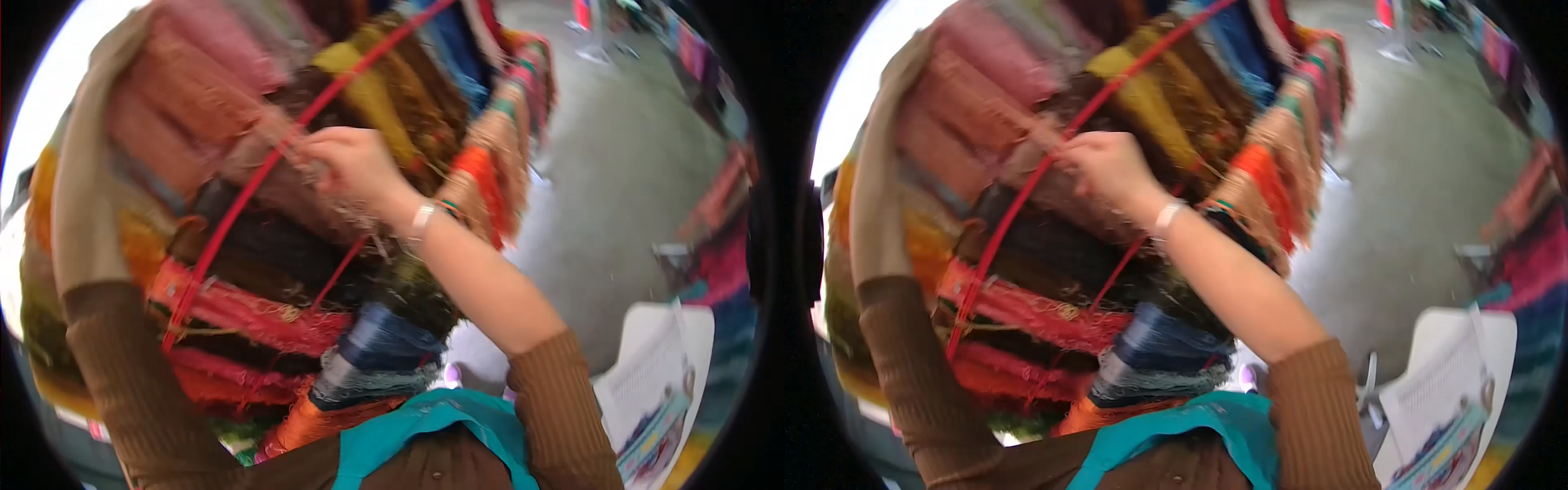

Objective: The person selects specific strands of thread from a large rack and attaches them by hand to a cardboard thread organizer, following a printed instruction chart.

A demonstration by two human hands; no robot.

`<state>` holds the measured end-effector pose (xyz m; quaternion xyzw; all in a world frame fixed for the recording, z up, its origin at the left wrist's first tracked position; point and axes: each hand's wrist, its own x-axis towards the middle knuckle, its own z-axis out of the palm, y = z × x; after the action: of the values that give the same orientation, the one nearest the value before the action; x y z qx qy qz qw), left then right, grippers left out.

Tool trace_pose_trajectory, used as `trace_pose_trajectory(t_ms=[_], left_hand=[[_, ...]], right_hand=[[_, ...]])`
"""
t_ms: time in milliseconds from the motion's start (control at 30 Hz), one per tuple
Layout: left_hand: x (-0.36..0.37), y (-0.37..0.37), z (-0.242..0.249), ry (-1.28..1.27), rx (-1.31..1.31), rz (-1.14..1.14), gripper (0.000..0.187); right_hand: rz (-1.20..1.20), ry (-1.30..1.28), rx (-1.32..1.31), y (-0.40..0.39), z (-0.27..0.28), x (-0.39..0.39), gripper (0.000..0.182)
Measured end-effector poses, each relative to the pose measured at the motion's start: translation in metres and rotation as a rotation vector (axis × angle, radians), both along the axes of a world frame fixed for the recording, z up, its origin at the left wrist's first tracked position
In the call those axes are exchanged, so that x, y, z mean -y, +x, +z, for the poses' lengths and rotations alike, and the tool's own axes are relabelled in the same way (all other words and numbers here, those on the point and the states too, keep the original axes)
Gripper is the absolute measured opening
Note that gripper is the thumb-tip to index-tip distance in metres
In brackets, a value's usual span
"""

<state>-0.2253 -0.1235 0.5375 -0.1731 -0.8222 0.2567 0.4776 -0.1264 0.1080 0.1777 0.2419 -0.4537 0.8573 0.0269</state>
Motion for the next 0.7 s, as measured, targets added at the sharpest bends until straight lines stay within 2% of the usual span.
trace_pose_trajectory(t_ms=[67,133,400,500,533,600,667,700], left_hand=[[-0.001,0.006,0.004,0.015,-0.013,0.058,0.043],[-0.047,0.047,-0.013,0.200,0.069,0.296,0.059],[-0.038,0.044,-0.009,0.187,0.112,0.240,0.062],[-0.027,0.032,-0.004,0.128,0.083,0.157,0.061],[-0.035,0.040,-0.009,-0.077,-0.024,0.107,0.056],[-0.052,0.056,-0.032,-0.279,-0.132,0.062,0.051],[-0.079,0.083,-0.079,0.313,-0.100,-0.495,0.043],[-0.078,0.095,-0.094,0.449,0.199,-0.473,0.046]], right_hand=[[0.038,-0.006,0.003,-0.003,0.000,-0.004,0.020],[0.056,-0.025,0.020,-0.007,-0.001,-0.005,0.020],[0.109,-0.049,0.015,-0.013,-0.006,-0.007,0.022],[0.107,-0.071,0.004,-0.015,-0.007,-0.008,0.022],[0.108,-0.065,0.000,-0.016,-0.006,-0.009,0.022],[0.080,-0.064,0.003,-0.015,-0.007,-0.009,0.021],[0.078,-0.048,0.000,-0.014,-0.006,-0.008,0.021],[0.074,-0.035,-0.002,-0.013,-0.006,-0.009,0.021]])
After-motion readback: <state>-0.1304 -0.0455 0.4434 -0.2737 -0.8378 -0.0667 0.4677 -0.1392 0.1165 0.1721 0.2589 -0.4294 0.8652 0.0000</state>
